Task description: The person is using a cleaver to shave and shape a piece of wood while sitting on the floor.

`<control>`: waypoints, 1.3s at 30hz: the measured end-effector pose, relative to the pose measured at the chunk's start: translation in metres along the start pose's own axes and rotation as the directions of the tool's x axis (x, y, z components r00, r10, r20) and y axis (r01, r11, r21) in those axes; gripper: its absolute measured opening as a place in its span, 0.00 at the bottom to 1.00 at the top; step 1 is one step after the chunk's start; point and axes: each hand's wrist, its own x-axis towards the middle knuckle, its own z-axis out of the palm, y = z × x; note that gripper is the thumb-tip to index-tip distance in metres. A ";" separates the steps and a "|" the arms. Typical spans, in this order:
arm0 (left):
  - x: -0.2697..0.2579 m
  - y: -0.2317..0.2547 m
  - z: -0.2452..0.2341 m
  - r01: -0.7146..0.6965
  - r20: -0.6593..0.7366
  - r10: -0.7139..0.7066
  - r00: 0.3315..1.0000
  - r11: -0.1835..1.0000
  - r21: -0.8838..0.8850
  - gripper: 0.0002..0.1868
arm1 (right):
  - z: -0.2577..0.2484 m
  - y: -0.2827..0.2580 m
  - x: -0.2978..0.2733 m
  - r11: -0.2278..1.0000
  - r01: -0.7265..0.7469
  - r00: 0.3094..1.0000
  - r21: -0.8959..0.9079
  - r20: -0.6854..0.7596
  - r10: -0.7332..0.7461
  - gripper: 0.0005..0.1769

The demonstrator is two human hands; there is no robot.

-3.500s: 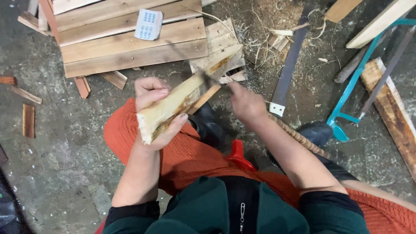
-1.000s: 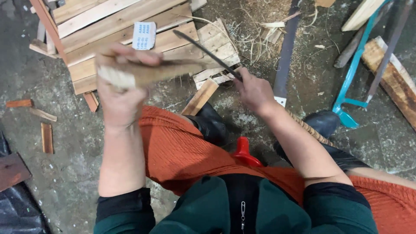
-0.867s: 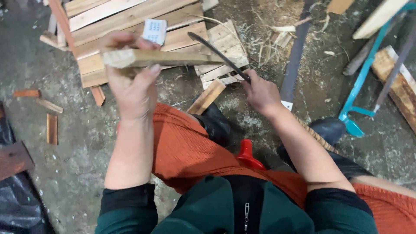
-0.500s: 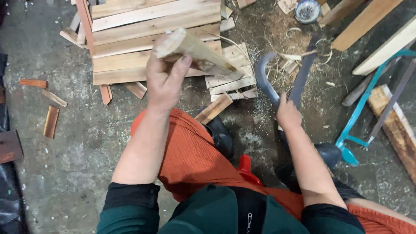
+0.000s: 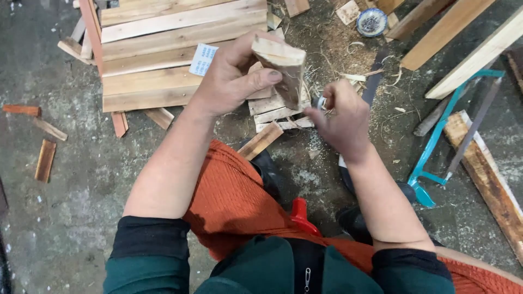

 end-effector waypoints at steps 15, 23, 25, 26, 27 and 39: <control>-0.001 -0.018 -0.003 -0.012 -0.198 0.010 0.980 1.000 -0.008 0.17 | 0.024 0.018 0.003 0.916 0.262 0.962 -0.304 0.005 -0.274 0.23; 0.003 -0.014 0.008 -0.001 -0.196 0.005 0.981 1.000 0.023 0.15 | 0.003 -0.028 0.045 0.898 0.403 0.872 -0.176 -0.223 -0.435 0.31; 0.003 -0.015 0.009 -0.002 -0.235 0.003 0.972 1.000 0.002 0.17 | 0.009 -0.022 0.047 0.885 0.386 0.874 -0.261 -0.205 -0.442 0.19; 0.003 -0.015 0.008 -0.003 -0.237 0.004 0.971 1.000 0.003 0.17 | 0.007 -0.025 0.048 0.884 0.388 0.873 -0.260 -0.204 -0.444 0.19; 0.003 -0.015 0.007 -0.004 -0.253 0.006 0.968 1.000 0.008 0.17 | 0.005 -0.028 0.050 0.876 0.410 0.859 -0.252 -0.216 -0.464 0.17; 0.004 -0.011 0.013 0.007 -0.315 0.027 0.949 0.994 0.106 0.17 | 0.030 0.012 0.021 0.908 0.398 0.885 -0.129 -0.206 -0.417 0.16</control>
